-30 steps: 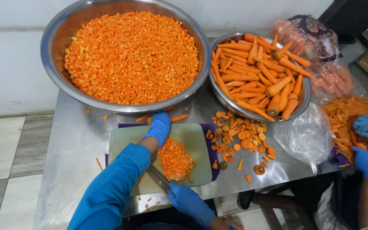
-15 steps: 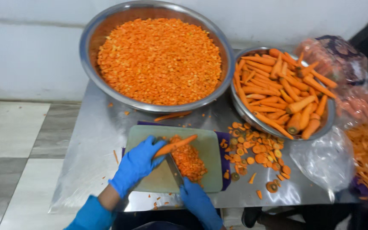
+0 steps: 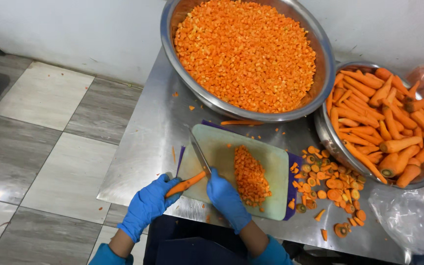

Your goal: The person cuts peeled carrots into small dice on a cutting board with a knife, adding the diced pieces to a large bowl of diced carrots, while discarding trimmings onto the table. They take whole carrots from a bowl, slice them lengthwise and crosswise, and repeat the cutting cycle throughout the episode.

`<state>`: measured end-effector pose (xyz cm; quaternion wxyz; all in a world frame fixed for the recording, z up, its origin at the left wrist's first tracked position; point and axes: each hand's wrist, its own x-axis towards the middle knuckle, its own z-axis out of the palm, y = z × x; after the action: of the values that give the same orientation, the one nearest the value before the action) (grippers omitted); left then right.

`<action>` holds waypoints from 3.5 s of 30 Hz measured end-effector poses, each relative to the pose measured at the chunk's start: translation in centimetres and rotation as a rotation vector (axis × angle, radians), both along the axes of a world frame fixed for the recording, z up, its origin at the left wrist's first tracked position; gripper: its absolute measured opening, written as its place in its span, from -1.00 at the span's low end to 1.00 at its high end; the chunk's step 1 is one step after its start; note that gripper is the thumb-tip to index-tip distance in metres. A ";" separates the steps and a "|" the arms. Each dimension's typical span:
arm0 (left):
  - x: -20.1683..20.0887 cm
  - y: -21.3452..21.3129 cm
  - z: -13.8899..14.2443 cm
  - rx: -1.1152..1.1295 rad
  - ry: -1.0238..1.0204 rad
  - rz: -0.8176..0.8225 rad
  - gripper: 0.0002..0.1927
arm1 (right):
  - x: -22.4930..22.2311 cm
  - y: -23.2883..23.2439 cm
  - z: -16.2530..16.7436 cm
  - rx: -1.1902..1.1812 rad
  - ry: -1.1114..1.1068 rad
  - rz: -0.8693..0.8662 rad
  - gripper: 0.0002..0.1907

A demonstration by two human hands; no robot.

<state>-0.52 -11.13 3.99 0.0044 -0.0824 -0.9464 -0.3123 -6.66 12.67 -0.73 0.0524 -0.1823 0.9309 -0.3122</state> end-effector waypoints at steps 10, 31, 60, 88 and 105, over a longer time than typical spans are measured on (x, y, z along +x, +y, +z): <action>-0.6 2.1 -2.0 0.640 0.071 0.144 -0.52 | -1.1 3.0 1.1 -0.214 -0.126 -0.129 -0.69; -0.9 3.4 -4.9 0.971 -0.033 0.022 -0.72 | 3.4 4.5 -1.0 0.077 -0.214 -0.085 -0.40; 1.4 1.4 -1.4 0.456 -0.035 0.135 -0.64 | -0.1 0.1 -2.3 0.437 -0.376 -0.110 -0.59; -1.5 7.7 -3.1 0.375 0.232 0.202 -0.62 | 4.6 5.7 -0.6 0.124 -0.238 -0.065 -0.51; 0.5 6.2 -3.1 0.361 0.232 0.211 -0.65 | 1.1 0.1 -1.3 0.336 -0.199 -0.022 -0.62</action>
<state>-0.06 -4.88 0.86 0.1604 -0.0159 -0.8717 -0.4628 -5.57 12.75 -2.02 0.1703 -0.1289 0.9621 -0.1697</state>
